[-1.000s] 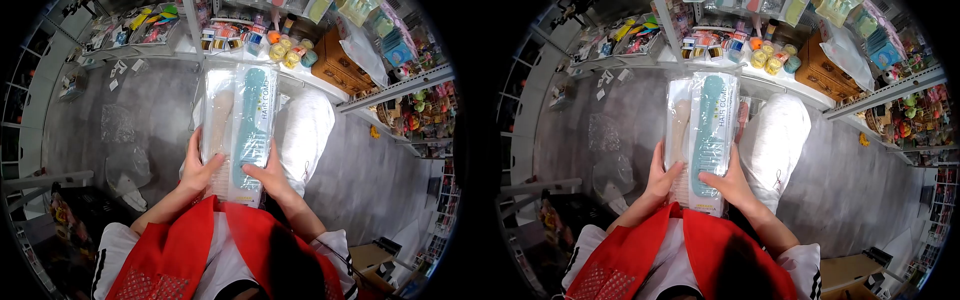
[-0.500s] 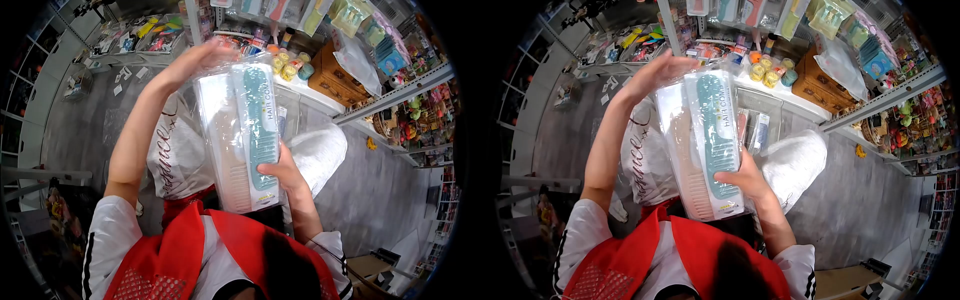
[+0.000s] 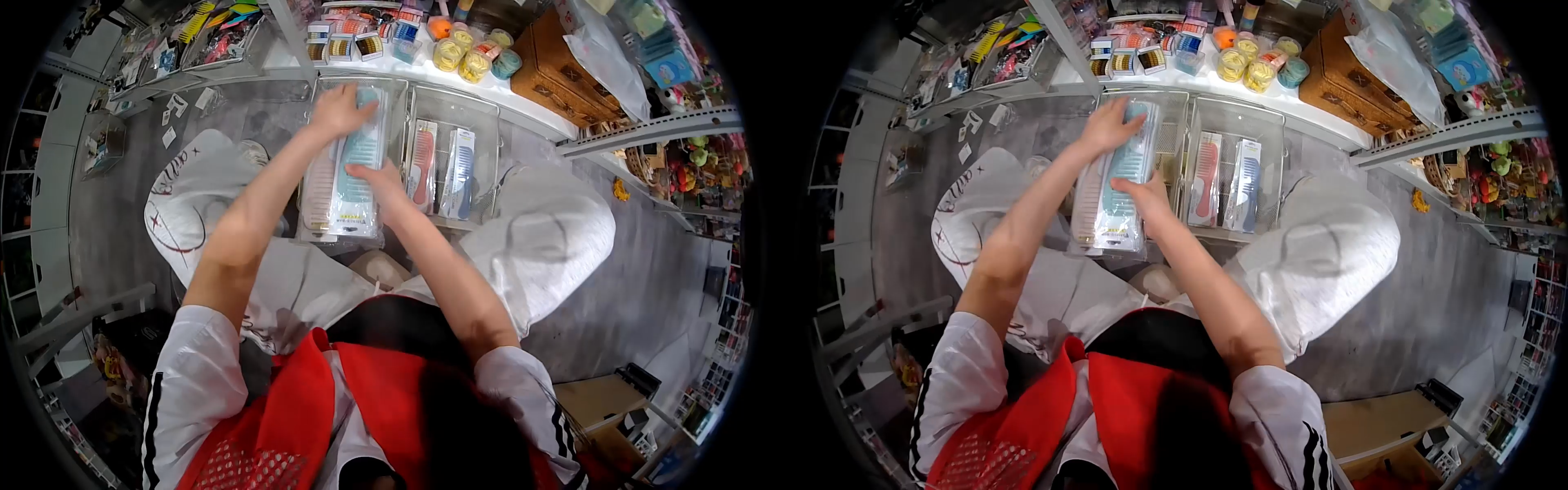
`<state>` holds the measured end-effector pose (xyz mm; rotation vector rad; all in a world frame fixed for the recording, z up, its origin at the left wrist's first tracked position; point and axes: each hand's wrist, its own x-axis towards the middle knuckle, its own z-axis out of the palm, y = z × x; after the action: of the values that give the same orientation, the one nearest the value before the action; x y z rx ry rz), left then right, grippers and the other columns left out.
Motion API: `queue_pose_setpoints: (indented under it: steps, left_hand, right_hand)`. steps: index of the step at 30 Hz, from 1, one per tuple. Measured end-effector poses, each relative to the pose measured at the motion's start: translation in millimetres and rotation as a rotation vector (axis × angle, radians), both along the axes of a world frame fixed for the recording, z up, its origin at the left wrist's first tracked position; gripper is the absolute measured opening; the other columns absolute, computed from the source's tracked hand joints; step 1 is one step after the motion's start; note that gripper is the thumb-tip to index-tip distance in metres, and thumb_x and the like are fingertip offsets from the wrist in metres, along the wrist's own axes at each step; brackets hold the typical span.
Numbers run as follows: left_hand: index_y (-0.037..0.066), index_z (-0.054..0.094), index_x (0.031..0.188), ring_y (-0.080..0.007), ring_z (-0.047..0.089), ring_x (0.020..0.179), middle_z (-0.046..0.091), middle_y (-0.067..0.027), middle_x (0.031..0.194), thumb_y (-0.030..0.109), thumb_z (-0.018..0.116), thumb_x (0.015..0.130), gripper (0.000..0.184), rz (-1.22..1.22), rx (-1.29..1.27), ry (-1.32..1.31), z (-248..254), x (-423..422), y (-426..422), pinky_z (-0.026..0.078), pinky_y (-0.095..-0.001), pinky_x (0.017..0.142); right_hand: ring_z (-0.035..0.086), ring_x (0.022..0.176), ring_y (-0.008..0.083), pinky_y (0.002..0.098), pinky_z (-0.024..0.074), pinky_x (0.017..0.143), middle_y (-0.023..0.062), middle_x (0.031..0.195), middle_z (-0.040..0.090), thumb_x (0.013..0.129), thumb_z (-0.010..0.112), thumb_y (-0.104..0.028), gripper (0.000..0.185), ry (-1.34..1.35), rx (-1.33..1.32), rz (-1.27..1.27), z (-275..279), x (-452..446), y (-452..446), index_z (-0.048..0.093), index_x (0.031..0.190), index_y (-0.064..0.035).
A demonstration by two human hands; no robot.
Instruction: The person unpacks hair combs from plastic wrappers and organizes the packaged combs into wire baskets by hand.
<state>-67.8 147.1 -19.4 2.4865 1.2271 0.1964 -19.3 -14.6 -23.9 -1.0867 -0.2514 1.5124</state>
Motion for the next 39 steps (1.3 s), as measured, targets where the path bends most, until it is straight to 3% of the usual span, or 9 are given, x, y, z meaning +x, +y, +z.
queue_pose_setpoints:
  steps: [11, 15, 22, 27, 30, 32, 33, 36, 39]
  left_hand:
    - [0.003, 0.035, 0.124, -0.0281, 0.037, 0.116, 0.042, -0.0145, 0.122, 0.04, 0.068, 0.065, 0.077, 0.127, 0.005, -0.036, -178.2, 24.5, 59.6, 0.024, -0.0473, 0.099]
    - [0.005, 0.03, 0.129, -0.0274, 0.031, 0.122, 0.035, -0.0129, 0.129, 0.04, 0.065, 0.068, 0.079, 0.024, -0.061, 0.115, -219.1, -0.7, 53.3, 0.023, -0.0494, 0.1]
    - [0.003, 0.017, 0.136, -0.0283, 0.014, 0.131, 0.016, -0.0117, 0.143, 0.036, 0.052, 0.081, 0.072, 0.066, -0.041, 0.166, -243.8, -8.8, 23.7, 0.018, -0.0464, 0.104]
    - [-0.002, 0.03, 0.128, -0.0326, 0.033, 0.122, 0.032, -0.0207, 0.133, 0.031, 0.049, 0.084, 0.059, 0.172, -0.436, 0.19, -210.2, -22.5, 3.2, 0.029, -0.0444, 0.098]
    - [-0.006, 0.043, 0.115, -0.0348, 0.055, 0.097, 0.054, -0.024, 0.107, 0.03, 0.053, 0.08, 0.051, 0.305, -0.81, -0.004, -102.5, -26.7, -1.6, 0.044, -0.0411, 0.082]
    - [-0.004, 0.057, 0.091, -0.034, 0.058, 0.087, 0.059, -0.0203, 0.092, 0.022, 0.052, 0.076, 0.031, 0.319, -0.412, -0.265, -53.3, -23.3, -33.6, 0.046, -0.0387, 0.076]
    - [-0.004, 0.054, 0.096, -0.0332, 0.056, 0.092, 0.055, -0.0215, 0.101, 0.02, 0.051, 0.076, 0.032, 0.202, -0.329, -0.634, -7.9, -41.3, -49.6, 0.045, -0.0391, 0.078]
    - [0.003, 0.046, 0.116, -0.0329, 0.053, 0.1, 0.052, -0.019, 0.111, 0.014, 0.054, 0.073, 0.045, 0.138, 0.083, -0.821, 116.8, -103.9, -98.4, 0.044, -0.0383, 0.086]
    - [-0.002, 0.049, 0.111, -0.0259, 0.058, 0.089, 0.059, -0.0155, 0.1, 0.015, 0.041, 0.085, 0.033, 0.248, 0.357, -1.053, 143.9, -232.7, -143.7, 0.045, -0.034, 0.081]
  right_hand:
    - [0.055, 0.092, 0.0209, 0.0311, 0.0443, 0.08, 0.0127, 0.1, 0.055, 0.071, 0.063, -0.002, 0.052, 0.058, -0.088, 0.081, -183.1, 33.6, 86.0, 0.037, 0.115, -0.0007]
    - [0.041, 0.112, 0.0392, 0.0415, 0.0328, 0.095, 0.0283, 0.122, 0.038, 0.076, 0.065, -0.019, 0.077, -0.599, -0.452, 0.254, -257.4, 1.1, 100.1, 0.014, 0.131, 0.0002]
    - [0.027, 0.12, 0.0424, 0.0434, 0.0238, 0.101, 0.0326, 0.129, 0.024, 0.077, 0.06, -0.018, 0.077, -1.139, -0.501, 0.324, -247.3, -2.0, 87.9, 0.012, 0.135, 0.0007]
    - [0.033, 0.12, 0.0386, 0.0455, 0.0287, 0.099, 0.0204, 0.141, 0.015, 0.084, 0.042, -0.017, 0.051, -1.416, -0.17, 0.552, -229.0, 1.9, 78.3, 0.03, 0.134, -0.0116]
    - [0.041, 0.116, 0.0318, 0.0429, 0.033, 0.098, 0.0222, 0.124, 0.043, 0.084, 0.042, -0.015, 0.042, -1.528, 0.245, 0.724, -301.6, 27.6, 60.2, 0.04, 0.125, -0.0044]
    - [0.044, 0.111, 0.0293, 0.0396, 0.0357, 0.093, 0.0201, 0.121, 0.045, 0.085, 0.044, -0.015, 0.041, -1.438, 0.433, 0.715, -299.0, 44.1, 60.1, 0.041, 0.124, -0.0035]
    - [0.045, 0.109, 0.0281, 0.0379, 0.037, 0.091, 0.0191, 0.119, 0.046, 0.085, 0.044, -0.016, 0.041, -1.361, 0.5, 0.711, -291.0, 46.3, 63.2, 0.042, 0.123, -0.0031]
    - [0.049, 0.102, 0.0245, 0.0329, 0.0411, 0.084, 0.016, 0.115, 0.05, 0.085, 0.046, -0.017, 0.04, -1.104, 0.515, 0.73, -268.9, 55.9, 64.4, 0.044, 0.122, -0.0017]
    - [0.053, 0.095, 0.0196, 0.0278, 0.0439, 0.079, 0.0099, 0.115, 0.05, 0.088, 0.044, -0.021, 0.04, -1.058, 0.228, 0.818, -228.2, 70.0, 59.0, 0.042, 0.124, -0.003]
